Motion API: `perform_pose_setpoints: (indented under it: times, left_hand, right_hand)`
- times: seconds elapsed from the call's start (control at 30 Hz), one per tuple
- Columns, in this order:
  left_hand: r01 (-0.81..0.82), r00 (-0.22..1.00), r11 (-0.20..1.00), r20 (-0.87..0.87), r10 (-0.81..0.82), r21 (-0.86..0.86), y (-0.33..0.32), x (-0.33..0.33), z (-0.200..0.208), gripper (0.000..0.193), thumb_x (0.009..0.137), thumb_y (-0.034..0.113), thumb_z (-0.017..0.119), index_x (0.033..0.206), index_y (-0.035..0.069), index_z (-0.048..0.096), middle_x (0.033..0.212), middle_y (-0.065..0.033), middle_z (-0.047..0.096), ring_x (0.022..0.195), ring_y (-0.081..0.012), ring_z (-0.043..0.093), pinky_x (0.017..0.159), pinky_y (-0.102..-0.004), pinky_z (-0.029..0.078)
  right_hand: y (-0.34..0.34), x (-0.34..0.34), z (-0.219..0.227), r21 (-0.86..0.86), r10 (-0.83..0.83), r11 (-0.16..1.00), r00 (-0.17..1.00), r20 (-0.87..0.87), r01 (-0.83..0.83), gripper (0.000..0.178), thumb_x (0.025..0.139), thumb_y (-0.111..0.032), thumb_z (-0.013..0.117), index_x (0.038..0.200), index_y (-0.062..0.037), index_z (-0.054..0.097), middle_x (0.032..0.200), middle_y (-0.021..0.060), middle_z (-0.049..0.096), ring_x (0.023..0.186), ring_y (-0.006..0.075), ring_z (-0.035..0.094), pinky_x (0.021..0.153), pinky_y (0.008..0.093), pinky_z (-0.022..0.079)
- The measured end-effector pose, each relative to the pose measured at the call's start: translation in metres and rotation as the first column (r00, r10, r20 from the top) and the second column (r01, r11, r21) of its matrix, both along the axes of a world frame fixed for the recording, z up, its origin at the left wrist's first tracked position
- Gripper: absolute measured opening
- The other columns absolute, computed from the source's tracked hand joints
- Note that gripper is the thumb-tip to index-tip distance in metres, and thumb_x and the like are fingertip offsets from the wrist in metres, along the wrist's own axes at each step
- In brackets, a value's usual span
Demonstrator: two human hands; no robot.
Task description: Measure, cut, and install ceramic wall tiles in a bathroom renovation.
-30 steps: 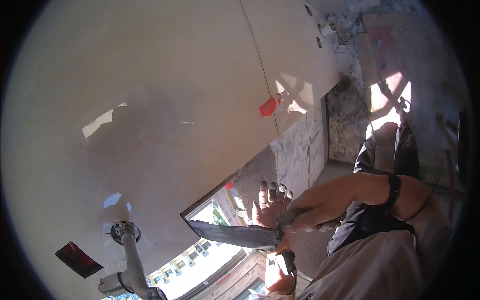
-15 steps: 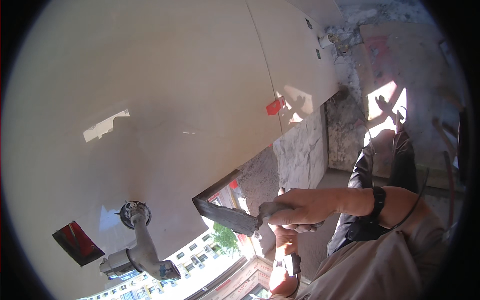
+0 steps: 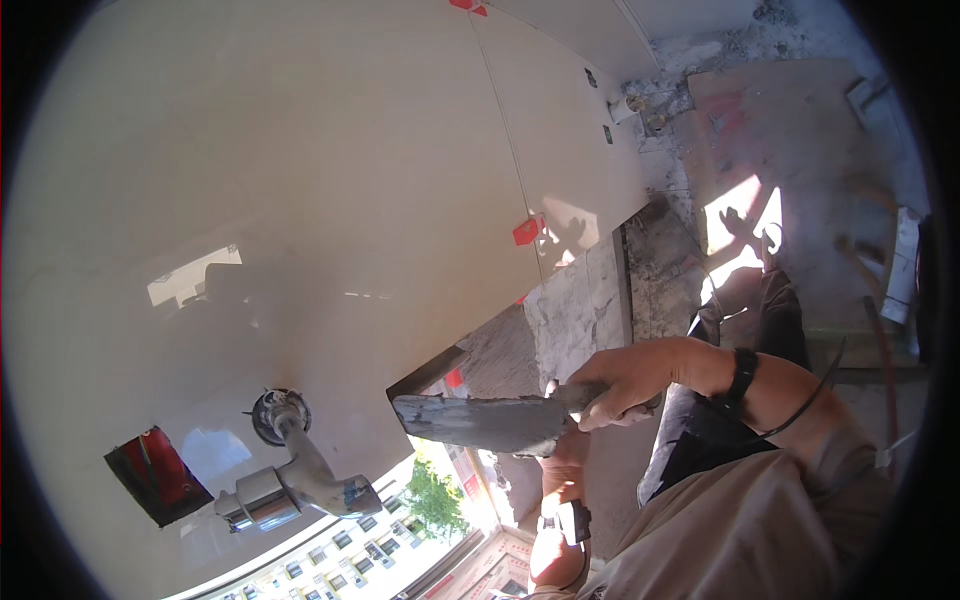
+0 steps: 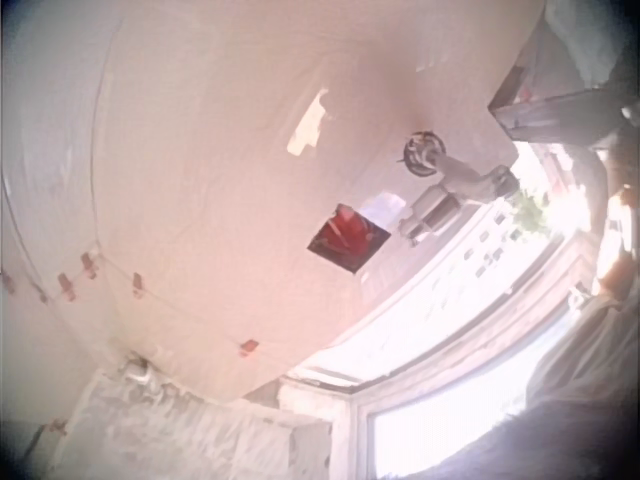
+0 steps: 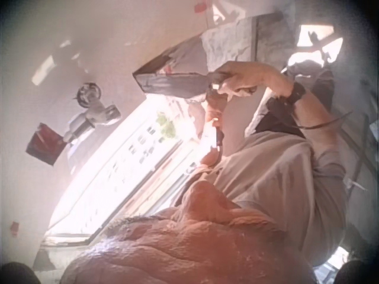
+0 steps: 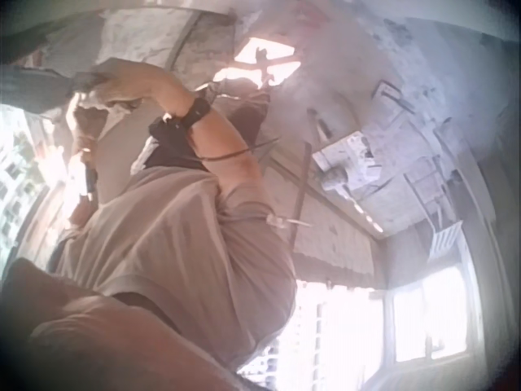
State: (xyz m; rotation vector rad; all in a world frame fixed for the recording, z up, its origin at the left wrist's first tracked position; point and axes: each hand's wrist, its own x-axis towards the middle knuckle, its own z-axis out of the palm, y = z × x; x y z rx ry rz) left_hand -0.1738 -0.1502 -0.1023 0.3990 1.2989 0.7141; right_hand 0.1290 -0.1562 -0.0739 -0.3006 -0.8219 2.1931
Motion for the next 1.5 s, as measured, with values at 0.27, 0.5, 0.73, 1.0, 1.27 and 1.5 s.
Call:
perform_pose_setpoints:
  times: [0.27,0.5,0.73,1.0,1.27,1.5]
  left_hand:
    - [0.265,0.819,0.964,0.536,-0.205,-0.036,0.031,0.073,0.012,0.05,0.089,0.039,0.05,0.126,0.005,0.057,0.126,-0.0141,0.061,0.119,-0.0346,0.055,0.104,-0.0541,0.038]
    - [0.616,0.722,0.78,0.472,-0.506,-0.106,-0.009,0.312,0.039,0.061,0.096,0.054,0.04,0.135,0.006,0.046,0.132,-0.0129,0.055,0.121,-0.0294,0.05,0.104,-0.0448,0.035]
    - [0.708,0.62,0.706,0.499,-0.605,-0.024,-0.064,0.482,0.059,0.077,0.091,0.065,0.044,0.137,0.004,0.041,0.131,-0.0102,0.052,0.122,-0.0261,0.047,0.102,-0.0396,0.034]
    - [0.901,0.388,0.431,0.527,-0.756,-0.045,-0.1,0.612,0.078,0.084,0.089,0.071,0.038,0.139,0.004,0.036,0.137,-0.0155,0.046,0.126,-0.0326,0.043,0.108,-0.0467,0.028]
    - [0.971,0.215,0.239,0.467,-0.858,-0.008,-0.086,0.783,0.066,0.07,0.094,0.063,0.041,0.139,0.01,0.039,0.125,-0.0177,0.059,0.113,-0.0394,0.056,0.093,-0.0536,0.043]
    - [0.953,0.066,0.044,0.064,-0.996,-0.3,-0.077,0.843,0.006,0.06,0.095,0.055,0.045,0.133,0.009,0.043,0.118,-0.0155,0.061,0.105,-0.0381,0.059,0.085,-0.0505,0.047]
  right_hand:
    - [-0.133,0.08,-0.02,-0.311,-0.189,0.909,0.938,0.29,0.279,0.026,0.09,-0.027,0.064,0.08,-0.0048,0.056,0.06,0.0011,0.053,0.046,0.0084,0.047,0.041,0.025,0.036]
    - [-0.31,0.143,-0.013,-0.541,-0.632,0.318,0.599,0.492,0.779,0.019,0.093,-0.021,0.06,0.088,-0.0036,0.054,0.059,0.0044,0.05,0.046,0.0114,0.048,0.039,0.0261,0.035]
    - [-0.336,0.188,0.025,-0.126,-0.384,0.166,0.182,0.905,0.978,0.028,0.089,-0.028,0.067,0.098,-0.0025,0.06,0.067,0.005,0.059,0.057,0.012,0.056,0.051,0.0304,0.044]
    - [-0.343,0.267,-0.023,0.243,-0.364,0.156,-0.173,0.915,0.957,0.04,0.087,-0.035,0.068,0.105,-0.0005,0.063,0.082,0.0225,0.065,0.074,0.0353,0.064,0.071,0.0406,0.05]
    - [-0.394,0.347,-0.126,0.122,0.071,-0.676,-0.1,0.992,0.727,0.049,0.087,-0.04,0.061,0.101,0.0062,0.056,0.086,0.0311,0.063,0.086,0.0473,0.062,0.075,0.0489,0.049]
    - [-0.439,0.294,-0.177,0.017,0.339,-0.744,0.356,0.871,0.668,0.043,0.087,-0.035,0.059,0.111,-0.0012,0.045,0.091,0.0307,0.064,0.089,0.0487,0.062,0.079,0.0555,0.048]
